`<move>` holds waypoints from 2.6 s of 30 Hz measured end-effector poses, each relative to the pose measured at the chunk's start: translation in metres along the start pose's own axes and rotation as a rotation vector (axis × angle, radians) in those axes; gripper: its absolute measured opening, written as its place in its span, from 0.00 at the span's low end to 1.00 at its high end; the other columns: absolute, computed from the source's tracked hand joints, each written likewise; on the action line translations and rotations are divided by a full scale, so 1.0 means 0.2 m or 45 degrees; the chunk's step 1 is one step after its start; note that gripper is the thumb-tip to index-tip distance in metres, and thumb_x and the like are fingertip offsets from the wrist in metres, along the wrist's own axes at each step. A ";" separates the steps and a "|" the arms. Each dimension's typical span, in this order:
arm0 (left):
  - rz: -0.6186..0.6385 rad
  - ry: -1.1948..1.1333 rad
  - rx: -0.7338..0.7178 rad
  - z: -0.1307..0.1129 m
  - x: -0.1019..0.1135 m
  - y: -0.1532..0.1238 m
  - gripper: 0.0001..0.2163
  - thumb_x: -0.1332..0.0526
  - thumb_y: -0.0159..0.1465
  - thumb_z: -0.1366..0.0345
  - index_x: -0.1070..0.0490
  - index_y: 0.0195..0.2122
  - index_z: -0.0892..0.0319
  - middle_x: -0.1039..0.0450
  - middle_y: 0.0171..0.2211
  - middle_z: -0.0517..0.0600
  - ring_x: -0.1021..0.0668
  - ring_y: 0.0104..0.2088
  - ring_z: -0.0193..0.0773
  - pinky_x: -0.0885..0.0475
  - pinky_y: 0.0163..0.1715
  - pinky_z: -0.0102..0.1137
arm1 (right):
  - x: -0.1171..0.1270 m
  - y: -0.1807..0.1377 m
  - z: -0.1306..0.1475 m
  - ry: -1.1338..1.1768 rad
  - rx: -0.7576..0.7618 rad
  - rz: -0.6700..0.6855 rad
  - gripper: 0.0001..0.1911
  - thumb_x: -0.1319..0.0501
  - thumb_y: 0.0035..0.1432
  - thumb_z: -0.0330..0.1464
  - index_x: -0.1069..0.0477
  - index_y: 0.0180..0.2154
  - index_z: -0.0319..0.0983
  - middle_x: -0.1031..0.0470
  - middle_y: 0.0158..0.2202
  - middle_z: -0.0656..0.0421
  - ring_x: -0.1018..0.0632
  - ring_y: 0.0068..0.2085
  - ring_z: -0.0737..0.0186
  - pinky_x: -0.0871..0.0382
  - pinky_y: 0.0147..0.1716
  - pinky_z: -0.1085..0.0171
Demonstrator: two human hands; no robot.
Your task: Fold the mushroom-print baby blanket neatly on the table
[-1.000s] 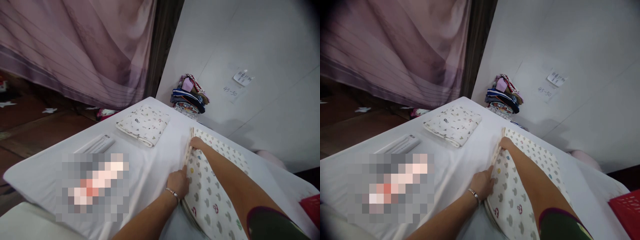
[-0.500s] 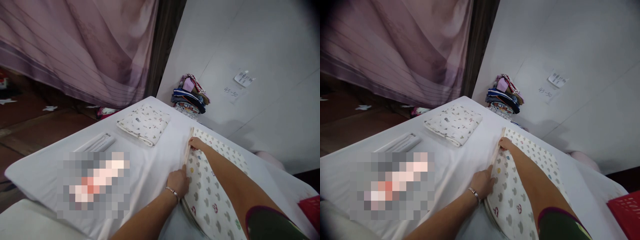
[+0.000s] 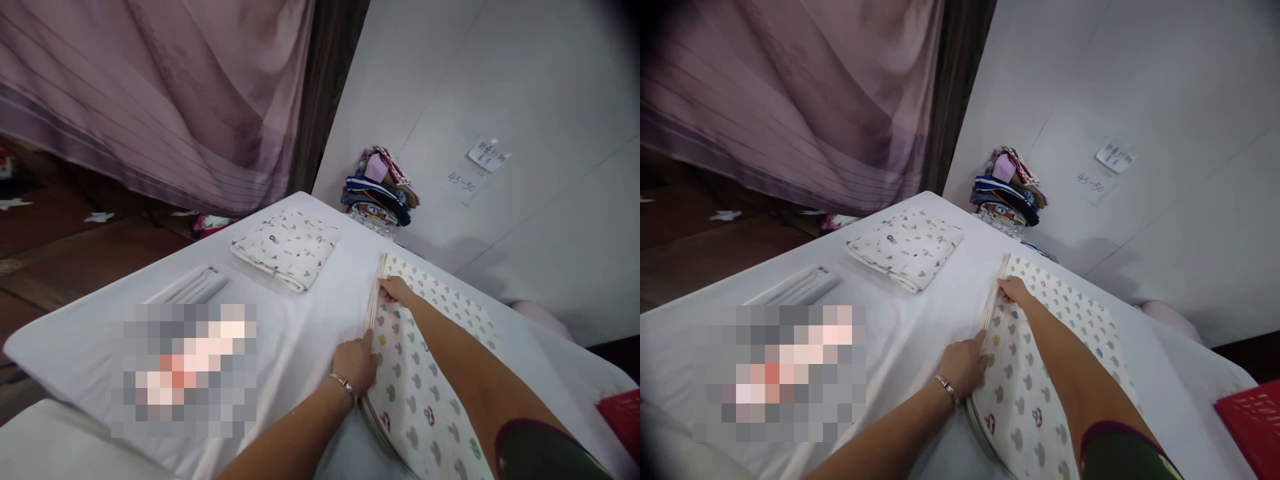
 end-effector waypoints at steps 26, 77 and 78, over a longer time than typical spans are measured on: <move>-0.023 -0.108 0.062 0.00 0.03 0.00 0.18 0.57 0.65 0.56 0.42 0.52 0.57 0.26 0.37 0.55 0.24 0.37 0.46 0.33 0.35 0.36 | -0.05 0.04 0.03 -0.124 -0.032 0.052 0.04 0.44 0.51 0.28 0.32 0.27 0.35 0.34 0.14 0.61 0.30 0.15 0.68 0.37 0.18 0.69; -0.051 -0.053 0.120 0.03 0.02 0.03 0.15 0.52 0.63 0.60 0.43 0.50 0.58 0.27 0.37 0.55 0.25 0.39 0.43 0.34 0.36 0.33 | -0.11 -0.38 0.00 -0.668 0.835 0.067 0.13 0.51 0.59 0.32 0.31 0.43 0.42 0.25 0.33 0.59 0.28 0.35 0.63 0.44 0.33 0.69; -0.050 -0.053 0.120 0.03 0.01 0.03 0.15 0.52 0.63 0.59 0.43 0.50 0.58 0.27 0.37 0.55 0.24 0.39 0.43 0.34 0.36 0.33 | -0.11 -0.38 0.00 -0.670 0.840 0.076 0.13 0.51 0.59 0.32 0.31 0.43 0.42 0.25 0.34 0.59 0.28 0.35 0.63 0.43 0.33 0.69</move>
Point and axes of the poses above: each hand's wrist, its own y-axis towards the middle knuckle, its own x-axis out of the back of the hand, z = x × y, the point moved 6 cm from there along y, towards the middle knuckle
